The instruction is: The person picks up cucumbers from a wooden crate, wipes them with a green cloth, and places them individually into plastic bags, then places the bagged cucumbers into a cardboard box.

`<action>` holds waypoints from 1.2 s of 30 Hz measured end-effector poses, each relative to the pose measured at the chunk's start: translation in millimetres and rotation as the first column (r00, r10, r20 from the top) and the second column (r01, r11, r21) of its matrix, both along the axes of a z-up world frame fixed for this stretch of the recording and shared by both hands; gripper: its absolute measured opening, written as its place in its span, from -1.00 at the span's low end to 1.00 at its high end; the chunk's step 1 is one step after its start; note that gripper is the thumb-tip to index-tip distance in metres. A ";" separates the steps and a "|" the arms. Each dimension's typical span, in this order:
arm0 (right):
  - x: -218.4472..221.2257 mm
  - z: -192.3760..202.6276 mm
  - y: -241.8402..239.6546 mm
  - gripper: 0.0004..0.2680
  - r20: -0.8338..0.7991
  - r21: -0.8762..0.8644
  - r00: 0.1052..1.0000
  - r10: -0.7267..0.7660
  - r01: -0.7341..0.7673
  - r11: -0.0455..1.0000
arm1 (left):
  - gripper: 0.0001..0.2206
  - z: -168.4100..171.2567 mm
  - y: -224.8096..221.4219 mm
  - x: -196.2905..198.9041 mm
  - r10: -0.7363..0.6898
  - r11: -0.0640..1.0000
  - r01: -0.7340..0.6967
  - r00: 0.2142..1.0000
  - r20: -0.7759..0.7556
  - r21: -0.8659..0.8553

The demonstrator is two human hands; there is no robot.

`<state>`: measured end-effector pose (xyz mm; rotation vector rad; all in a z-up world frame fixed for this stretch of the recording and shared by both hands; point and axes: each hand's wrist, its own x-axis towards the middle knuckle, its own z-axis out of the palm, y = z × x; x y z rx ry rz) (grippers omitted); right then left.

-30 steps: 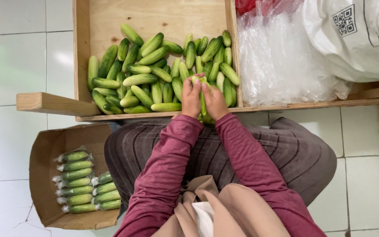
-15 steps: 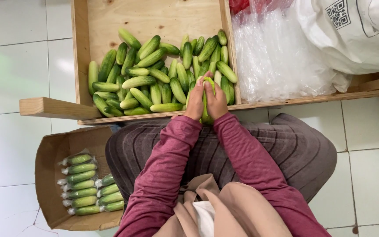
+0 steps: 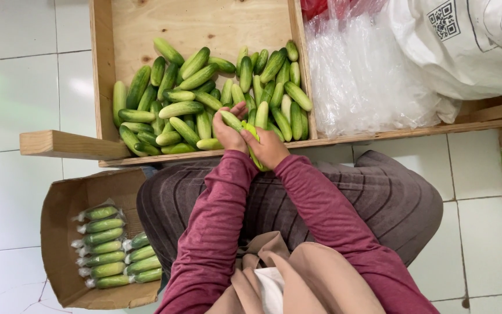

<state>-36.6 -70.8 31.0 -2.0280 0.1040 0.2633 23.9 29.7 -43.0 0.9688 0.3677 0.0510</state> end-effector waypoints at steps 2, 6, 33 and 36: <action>1.1 -0.3 -0.6 -0.60 0.029 0.017 0.999 0.029 -0.029 0.999 | -0.76 -47.2 5.8 11.9 0.049 0.981 -0.060 0.997 -0.063 -0.185; -2.8 -1.2 -2.3 -0.63 0.052 -0.011 0.998 0.018 -0.018 1.000 | -0.84 11.6 -1.0 0.0 0.030 0.987 -0.026 0.999 0.023 -0.159; 10.1 -48.3 -29.1 -0.66 0.248 0.322 0.861 -0.444 0.359 0.876 | -0.47 62.5 -33.1 -31.6 -0.640 0.667 0.477 0.760 0.113 0.573; 14.3 -43.7 -23.7 -0.69 0.274 0.323 0.884 -0.379 0.287 0.902 | -0.45 55.3 -34.5 -35.1 -0.649 0.636 0.569 0.760 -0.038 0.522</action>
